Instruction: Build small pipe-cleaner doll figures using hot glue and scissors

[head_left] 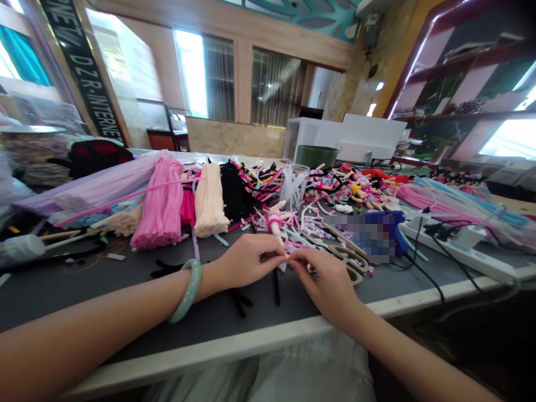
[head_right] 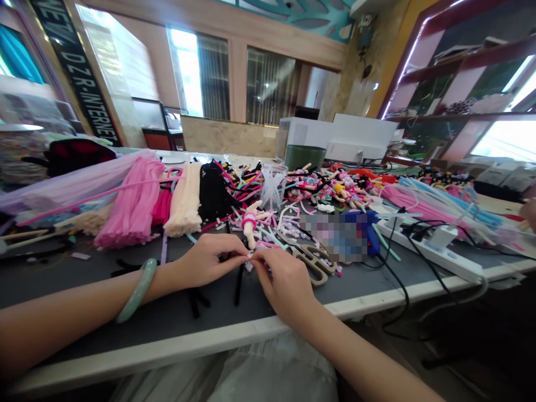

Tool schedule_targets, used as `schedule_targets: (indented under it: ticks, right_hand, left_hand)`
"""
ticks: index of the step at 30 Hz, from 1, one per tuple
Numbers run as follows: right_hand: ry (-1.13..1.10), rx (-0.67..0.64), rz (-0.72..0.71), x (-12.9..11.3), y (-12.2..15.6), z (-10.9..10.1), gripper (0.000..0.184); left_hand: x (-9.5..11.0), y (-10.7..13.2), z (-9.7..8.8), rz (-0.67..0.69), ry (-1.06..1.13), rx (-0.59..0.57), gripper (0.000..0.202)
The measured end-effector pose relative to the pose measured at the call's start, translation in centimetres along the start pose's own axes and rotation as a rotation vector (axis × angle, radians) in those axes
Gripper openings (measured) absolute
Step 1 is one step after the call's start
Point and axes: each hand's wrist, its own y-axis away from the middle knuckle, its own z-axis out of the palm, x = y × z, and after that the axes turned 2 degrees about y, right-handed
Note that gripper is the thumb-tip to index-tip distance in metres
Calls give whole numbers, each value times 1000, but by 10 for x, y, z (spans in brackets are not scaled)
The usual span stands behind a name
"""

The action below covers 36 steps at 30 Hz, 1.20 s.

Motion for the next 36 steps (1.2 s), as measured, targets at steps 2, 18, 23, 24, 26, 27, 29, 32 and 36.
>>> schedule_targets:
  ticks: [2,18,23,24,26,27,29,32,36]
  right_hand:
    - [1,-6,7,0,0,0,11]
    - [-6,-32,83,-3,-2,-3,14]
    - [-2,-28,72,-2,-2,-2,14]
    - [-2,-28,70,-2,-1,-2,14]
    - [2,-32,66,-2,-1,-2,14]
    - [5,-33,64,-2,-1,-2,14]
    - [7,-37,60,-2,-1,-3,13]
    - [9,-43,56,-3,-1,-3,14]
    - [12,-38,52,-3,-2,-3,14]
  left_hand:
    - [0,0,0,5,-6,-9,15]
    - [-3,-1,-1,-116,123,-20,20]
    - [0,-1,-1,-76,111,1,15]
    - [0,-1,-1,-56,96,6,14]
    - [1,-1,-1,-16,58,15,13]
    - [1,-1,-1,-3,40,20,13]
    - [1,-1,-1,4,22,22,12]
    - [1,-1,0,-10,30,9,11]
    - [0,-2,1,-22,34,-5,12]
